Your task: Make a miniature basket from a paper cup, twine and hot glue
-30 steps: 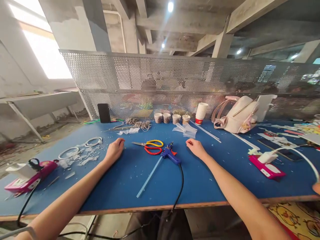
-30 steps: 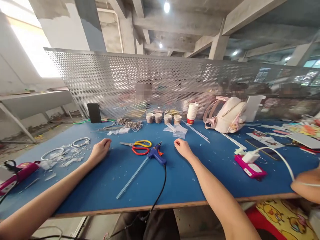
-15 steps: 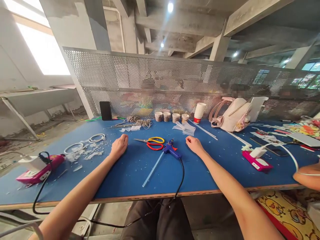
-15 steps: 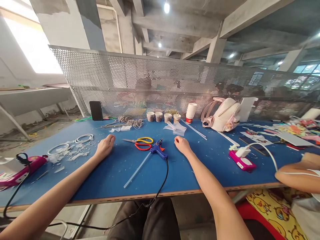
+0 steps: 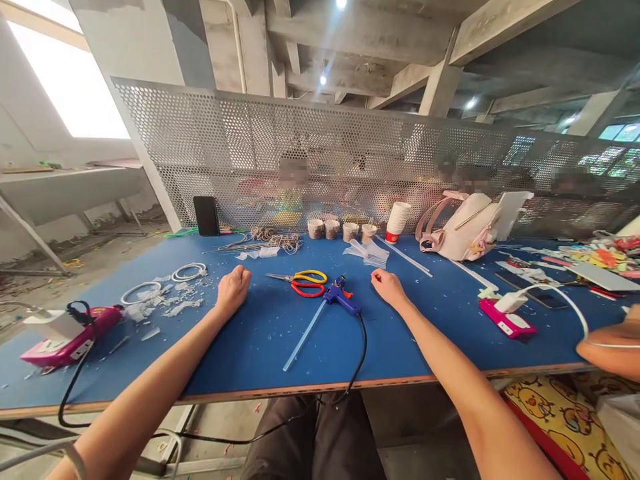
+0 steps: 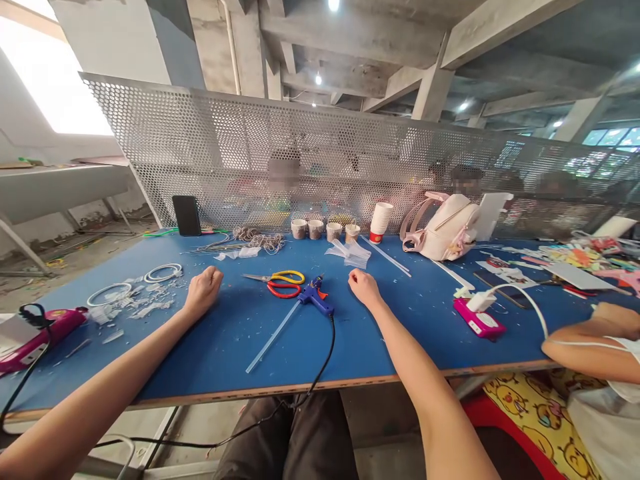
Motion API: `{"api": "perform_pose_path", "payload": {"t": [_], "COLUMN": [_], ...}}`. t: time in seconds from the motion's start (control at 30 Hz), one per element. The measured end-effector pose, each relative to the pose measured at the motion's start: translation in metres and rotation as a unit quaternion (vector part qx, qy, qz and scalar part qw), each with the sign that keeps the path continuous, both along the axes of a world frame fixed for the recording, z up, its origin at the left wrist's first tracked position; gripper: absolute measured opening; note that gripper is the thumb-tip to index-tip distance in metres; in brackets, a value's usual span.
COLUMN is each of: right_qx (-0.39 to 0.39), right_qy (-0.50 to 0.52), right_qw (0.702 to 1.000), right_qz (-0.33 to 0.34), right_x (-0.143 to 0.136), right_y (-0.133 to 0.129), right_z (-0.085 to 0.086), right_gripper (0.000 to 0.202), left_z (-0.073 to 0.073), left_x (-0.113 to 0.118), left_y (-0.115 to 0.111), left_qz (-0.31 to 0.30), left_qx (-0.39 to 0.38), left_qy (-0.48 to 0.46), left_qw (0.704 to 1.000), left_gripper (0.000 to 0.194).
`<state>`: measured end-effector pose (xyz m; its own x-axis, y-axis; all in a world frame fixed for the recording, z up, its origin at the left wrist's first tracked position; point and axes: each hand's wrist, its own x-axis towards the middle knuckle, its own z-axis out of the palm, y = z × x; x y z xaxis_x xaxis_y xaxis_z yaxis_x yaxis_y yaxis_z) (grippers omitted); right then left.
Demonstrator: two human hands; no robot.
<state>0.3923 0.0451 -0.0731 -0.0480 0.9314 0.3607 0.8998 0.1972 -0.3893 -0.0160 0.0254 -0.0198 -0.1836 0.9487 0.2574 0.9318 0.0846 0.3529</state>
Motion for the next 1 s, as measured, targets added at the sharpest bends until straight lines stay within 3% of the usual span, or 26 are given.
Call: {"api": "perform_pose_path", "payload": {"t": [0.43, 0.6, 0.77, 0.87, 1.0], "right_qx": [-0.044, -0.076, -0.076, -0.075, -0.052], "right_qy": [0.01, 0.017, 0.026, 0.07, 0.177], "right_qw": [0.999, 0.996, 0.996, 0.994, 0.983], "right_qz": [-0.007, 0.035, 0.049, 0.025, -0.005], "right_x": [-0.012, -0.047, -0.092, -0.104, -0.092], "right_y": [-0.017, -0.05, -0.084, -0.08, -0.065], "right_z": [0.018, 0.034, 0.037, 0.034, 0.038], "right_gripper": [0.027, 0.025, 0.035, 0.031, 0.03], "left_z": [-0.006, -0.008, -0.01, -0.011, -0.01], "left_x": [0.002, 0.002, 0.003, 0.002, -0.001], "left_y": [0.0, 0.0, 0.001, 0.0, -0.002], "left_qz": [-0.052, -0.063, -0.086, -0.105, -0.13], "left_qx": [0.027, 0.049, 0.073, 0.077, 0.086], "left_qy": [0.039, 0.044, 0.048, 0.055, 0.067], "left_qw": [0.998, 0.996, 0.992, 0.99, 0.985], "left_gripper": [0.029, 0.018, 0.023, 0.023, 0.023]}}
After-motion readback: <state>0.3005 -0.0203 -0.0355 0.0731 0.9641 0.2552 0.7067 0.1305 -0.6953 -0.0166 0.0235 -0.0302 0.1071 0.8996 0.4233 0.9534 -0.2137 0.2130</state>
